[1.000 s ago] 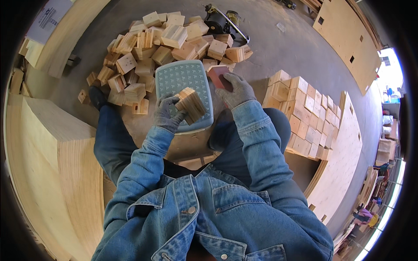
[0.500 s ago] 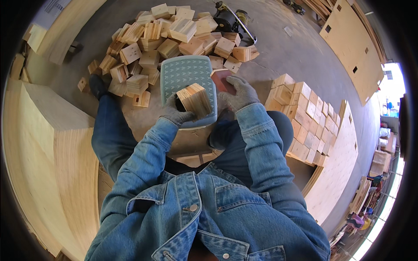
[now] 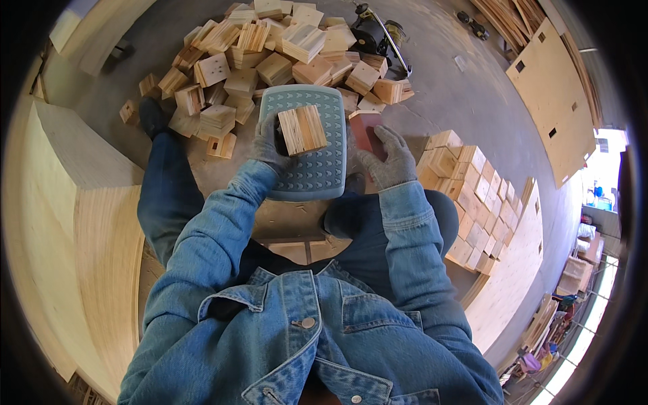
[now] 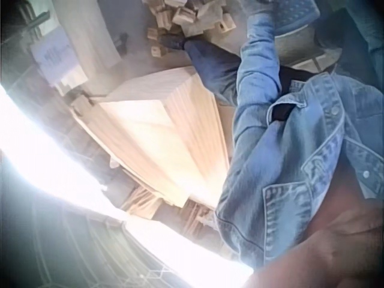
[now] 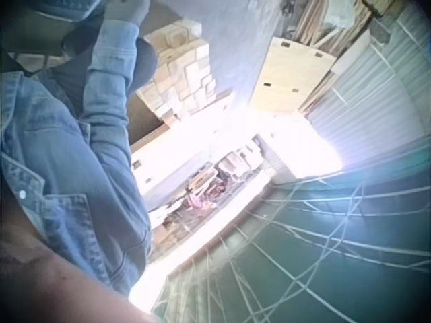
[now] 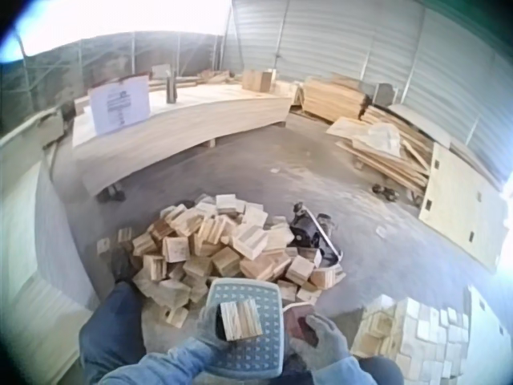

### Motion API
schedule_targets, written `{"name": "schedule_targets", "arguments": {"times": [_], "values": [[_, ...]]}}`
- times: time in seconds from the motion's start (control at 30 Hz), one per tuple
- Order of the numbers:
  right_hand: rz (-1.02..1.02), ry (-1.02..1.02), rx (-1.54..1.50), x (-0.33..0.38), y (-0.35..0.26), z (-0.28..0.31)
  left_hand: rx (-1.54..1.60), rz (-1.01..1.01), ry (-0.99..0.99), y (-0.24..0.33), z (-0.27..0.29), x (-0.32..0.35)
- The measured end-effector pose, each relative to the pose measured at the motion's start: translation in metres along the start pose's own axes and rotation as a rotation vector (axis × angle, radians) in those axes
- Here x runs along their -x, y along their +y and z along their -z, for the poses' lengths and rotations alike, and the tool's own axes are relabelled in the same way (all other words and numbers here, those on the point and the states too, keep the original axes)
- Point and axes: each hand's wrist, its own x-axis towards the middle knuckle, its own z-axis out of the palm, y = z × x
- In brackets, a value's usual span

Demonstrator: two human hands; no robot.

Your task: The person sits and sands small wooden blocks one at a time using a sanding block, then places the finished pieces into a nearby pile. The process is repeated continuously with each block.

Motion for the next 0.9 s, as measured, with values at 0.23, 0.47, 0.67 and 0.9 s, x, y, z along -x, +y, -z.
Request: {"name": "schedule_targets", "arguments": {"times": [0.23, 0.47, 0.67, 0.9], "values": [[0.387, 0.174, 0.233, 0.042, -0.028, -0.026, 0.288, -0.039, 0.007, 0.004, -0.011, 0.011], [0.365, 0.058, 0.442, 0.063, -0.051, -0.059, 0.31, -0.155, -0.038, -0.003, -0.02, -0.009], [0.314, 0.088, 0.532, 0.013, -0.067, -0.069, 0.256, -0.321, 0.08, 0.017, -0.009, 0.002], [0.252, 0.048, -0.115, -0.105, -0.039, -0.096, 0.216, -0.279, 0.074, 0.012, -0.01, 0.003]]}}
